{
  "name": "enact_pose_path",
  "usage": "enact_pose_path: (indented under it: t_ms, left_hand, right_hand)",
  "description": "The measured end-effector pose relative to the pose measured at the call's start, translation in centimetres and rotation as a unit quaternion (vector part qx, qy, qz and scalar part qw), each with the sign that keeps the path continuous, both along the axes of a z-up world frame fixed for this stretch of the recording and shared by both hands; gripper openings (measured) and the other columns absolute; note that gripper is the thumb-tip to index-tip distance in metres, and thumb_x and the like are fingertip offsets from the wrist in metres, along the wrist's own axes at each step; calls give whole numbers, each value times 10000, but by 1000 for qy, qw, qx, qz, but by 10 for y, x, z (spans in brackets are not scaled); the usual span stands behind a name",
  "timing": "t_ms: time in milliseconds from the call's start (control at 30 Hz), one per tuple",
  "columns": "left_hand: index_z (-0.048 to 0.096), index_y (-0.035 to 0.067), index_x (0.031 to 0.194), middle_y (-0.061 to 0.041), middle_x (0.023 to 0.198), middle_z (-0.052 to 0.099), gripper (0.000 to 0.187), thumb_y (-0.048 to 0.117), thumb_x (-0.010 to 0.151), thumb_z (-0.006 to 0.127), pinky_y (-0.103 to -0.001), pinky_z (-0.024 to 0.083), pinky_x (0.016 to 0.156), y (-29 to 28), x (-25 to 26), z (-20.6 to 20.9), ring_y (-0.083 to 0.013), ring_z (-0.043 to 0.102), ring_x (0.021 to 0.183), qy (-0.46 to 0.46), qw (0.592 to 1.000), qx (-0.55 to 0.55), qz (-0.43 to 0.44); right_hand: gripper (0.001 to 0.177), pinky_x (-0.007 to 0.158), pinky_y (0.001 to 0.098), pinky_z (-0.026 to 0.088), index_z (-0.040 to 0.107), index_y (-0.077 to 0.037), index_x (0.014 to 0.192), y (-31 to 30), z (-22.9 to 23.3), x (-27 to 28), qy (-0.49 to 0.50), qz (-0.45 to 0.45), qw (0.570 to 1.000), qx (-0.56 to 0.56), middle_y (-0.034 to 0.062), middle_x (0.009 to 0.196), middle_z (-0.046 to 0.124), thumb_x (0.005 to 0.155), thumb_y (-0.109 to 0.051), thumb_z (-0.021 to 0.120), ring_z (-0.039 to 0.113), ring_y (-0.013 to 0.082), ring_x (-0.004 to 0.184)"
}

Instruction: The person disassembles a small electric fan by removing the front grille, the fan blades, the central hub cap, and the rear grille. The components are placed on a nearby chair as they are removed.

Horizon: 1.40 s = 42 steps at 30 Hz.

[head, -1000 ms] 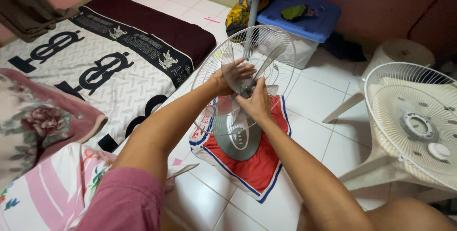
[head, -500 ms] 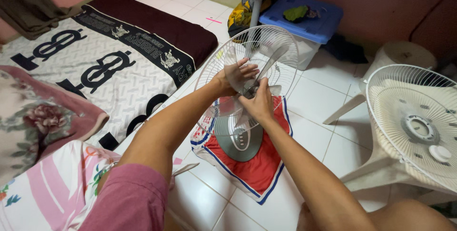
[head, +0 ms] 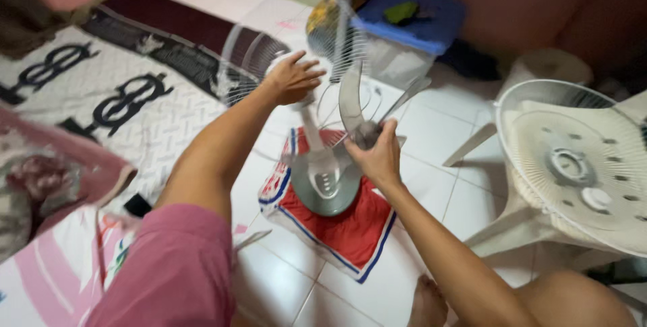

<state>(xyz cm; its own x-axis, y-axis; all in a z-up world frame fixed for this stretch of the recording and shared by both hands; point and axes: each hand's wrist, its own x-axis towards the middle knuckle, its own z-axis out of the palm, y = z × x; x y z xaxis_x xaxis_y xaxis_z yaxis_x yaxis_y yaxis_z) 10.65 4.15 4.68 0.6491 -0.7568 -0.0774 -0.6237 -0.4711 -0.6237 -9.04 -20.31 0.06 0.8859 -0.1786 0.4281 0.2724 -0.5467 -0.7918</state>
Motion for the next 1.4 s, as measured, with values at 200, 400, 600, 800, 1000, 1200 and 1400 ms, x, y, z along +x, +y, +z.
enact_pose_path:
  t_ms: [200, 400, 600, 800, 1000, 1200, 1400]
  left_hand:
    - [707, 136, 1013, -69, 1055, 724, 251, 355, 1018, 586, -402, 478, 984, 14, -6, -3, -218, 724, 960, 49, 997, -66, -6]
    - [698, 196, 738, 2, 825, 707, 156, 281, 853, 635, -365, 477, 883, -25, -19, -16, -193, 694, 877, 15, 974, -143, -174]
    - [723, 202, 845, -26, 819, 710, 149, 272, 894, 602, -407, 464, 940, -59, -27, -48, -209, 693, 883, 9, 968, -156, -195]
    - [721, 146, 907, -80, 1069, 703, 177, 245, 923, 576, -442, 451, 1046, -56, -25, -65, -265, 654, 1080, 28, 968, -201, -150]
    - [723, 127, 914, -80, 1068, 695, 152, 206, 836, 619, -511, 457, 1036, -58, -41, -51, -298, 641, 1108, 13, 946, -244, -211]
    - [708, 55, 1091, -123, 1069, 699, 273, 199, 859, 690, -469, 501, 955, -67, -93, 0, -322, 668, 1062, 153, 937, -296, -108]
    - [601, -32, 1336, -120, 1221, 666, 484, 231, 940, 692, -344, 528, 907, -50, -168, 34, -212, 627, 1076, 565, 558, -608, -10]
  right_hand:
    - [720, 766, 451, 560, 396, -26, 1108, -5, 10, -11, 20, 18, 998, 50, 174, 945, 689, 690, -338, 892, 710, 334, 864]
    - [718, 769, 476, 527, 399, -30, 1113, -4, 3, -13, 45, -7, 999, 10, 210, 934, 660, 708, -331, 910, 671, 378, 867]
    - [762, 783, 468, 541, 399, -30, 1143, -4, 18, -26, -4, -3, 1000, 9, 216, 991, 647, 690, -384, 899, 678, 382, 889]
    - [813, 788, 494, 539, 436, -32, 1217, 7, 56, -42, -10, -23, 999, -41, 215, 1083, 663, 652, -393, 897, 680, 412, 953]
    - [829, 789, 483, 555, 474, -42, 1214, 7, 89, -58, -32, -20, 997, -66, 178, 1120, 651, 637, -438, 917, 695, 377, 953]
    - [858, 755, 464, 570, 518, -66, 1255, 2, 112, -70, -102, -28, 987, -124, 125, 1275, 523, 592, -415, 937, 697, 355, 967]
    - [858, 736, 451, 576, 578, -124, 1319, 2, 158, -88, -168, -31, 965, -197, 116, 1327, 498, 569, -341, 935, 696, 330, 912]
